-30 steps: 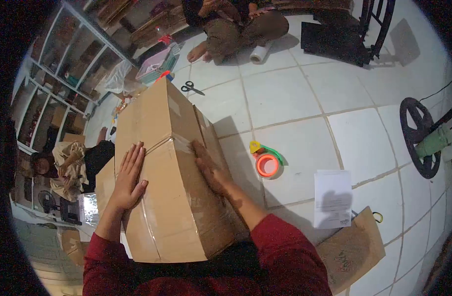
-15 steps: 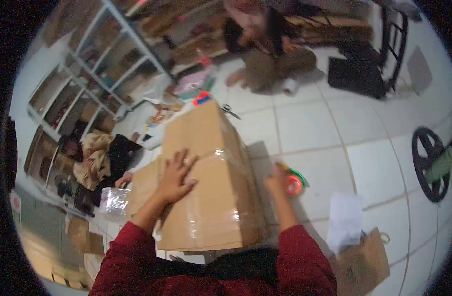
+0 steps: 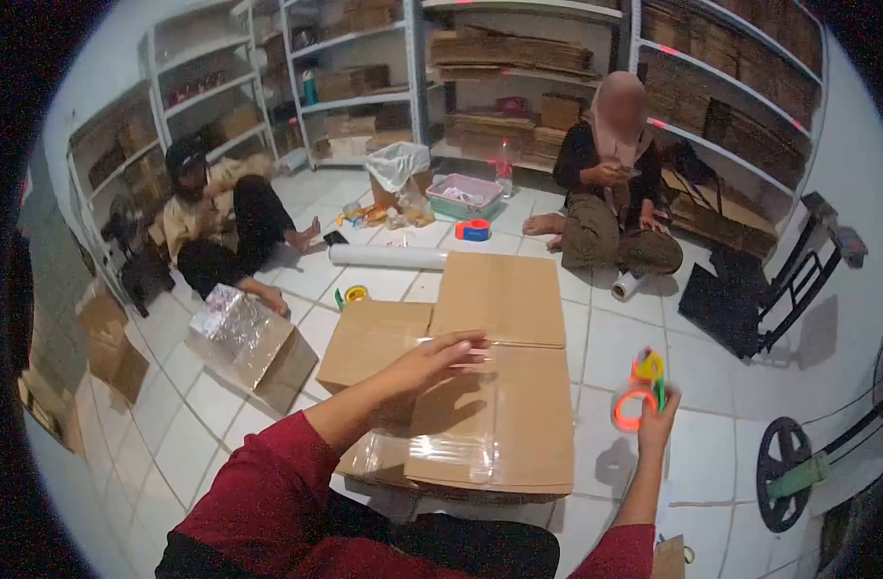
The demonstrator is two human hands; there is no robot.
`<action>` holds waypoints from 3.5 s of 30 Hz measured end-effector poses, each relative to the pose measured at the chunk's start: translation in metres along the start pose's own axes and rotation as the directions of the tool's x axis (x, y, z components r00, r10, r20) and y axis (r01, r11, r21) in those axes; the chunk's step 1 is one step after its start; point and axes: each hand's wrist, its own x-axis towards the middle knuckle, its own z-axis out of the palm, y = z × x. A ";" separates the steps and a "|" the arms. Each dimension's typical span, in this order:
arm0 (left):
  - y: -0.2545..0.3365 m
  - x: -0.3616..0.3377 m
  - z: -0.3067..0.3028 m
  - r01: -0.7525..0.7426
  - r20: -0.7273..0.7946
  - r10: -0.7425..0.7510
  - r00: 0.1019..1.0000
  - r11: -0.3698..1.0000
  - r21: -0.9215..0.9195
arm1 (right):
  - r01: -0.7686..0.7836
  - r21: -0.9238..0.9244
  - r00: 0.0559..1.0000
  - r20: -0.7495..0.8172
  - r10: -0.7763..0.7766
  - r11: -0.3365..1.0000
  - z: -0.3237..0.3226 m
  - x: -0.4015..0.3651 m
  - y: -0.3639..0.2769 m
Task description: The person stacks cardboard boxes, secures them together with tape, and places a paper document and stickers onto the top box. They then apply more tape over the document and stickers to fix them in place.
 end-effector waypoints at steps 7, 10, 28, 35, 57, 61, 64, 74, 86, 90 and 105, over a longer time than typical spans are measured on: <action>0.047 -0.026 -0.051 0.054 0.164 0.053 0.985 0.807 -0.588 | 0.813 0.031 0.524 0.394 -0.755 0.581 0.102 -0.056 -0.284; 0.056 -0.049 -0.092 -0.119 0.025 0.180 0.983 0.742 -0.660 | 0.854 0.034 0.435 0.502 -0.747 0.520 0.161 -0.070 -0.328; -0.095 -0.055 -0.308 -0.426 -0.583 -0.067 0.810 0.617 -0.662 | 0.993 0.113 -0.072 0.804 -0.590 0.032 0.422 -0.092 -0.357; -0.205 -0.028 -0.349 -0.274 -0.536 -0.232 0.812 0.659 -0.701 | 0.994 0.111 -0.097 0.932 -0.348 0.023 0.449 -0.050 -0.333; -0.341 0.043 -0.302 0.642 -0.717 -0.490 0.496 0.763 -0.078 | 0.991 -0.011 -0.025 0.962 -0.271 -0.131 0.429 -0.001 -0.296; -0.267 0.004 -0.288 0.317 -0.755 -0.324 0.570 0.935 -0.161 | 0.993 -0.040 0.008 0.959 -0.283 -0.109 0.428 0.004 -0.291; -0.286 0.014 -0.284 -0.028 -0.367 -0.241 0.898 0.803 -0.596 | 0.992 0.003 -0.049 0.930 -0.363 -0.127 0.421 0.012 -0.289; -0.252 -0.003 -0.283 0.138 -0.234 -0.331 0.914 0.797 -0.588 | 0.999 -0.029 0.019 0.908 -0.418 -0.017 0.331 0.067 -0.302; -0.255 -0.011 -0.290 0.075 -0.418 -0.293 0.860 0.883 -0.464 | 0.808 -0.316 0.521 0.778 -0.352 0.497 0.182 0.168 -0.197; -0.253 -0.012 -0.353 0.587 -0.304 -0.592 0.746 0.801 -0.119 | 0.779 -0.318 0.563 0.734 -0.379 0.541 0.154 0.178 -0.153; -0.050 0.154 -0.063 -0.071 0.065 0.091 0.994 0.069 0.995 | 0.540 0.007 0.693 0.564 -0.449 0.842 0.162 0.182 -0.001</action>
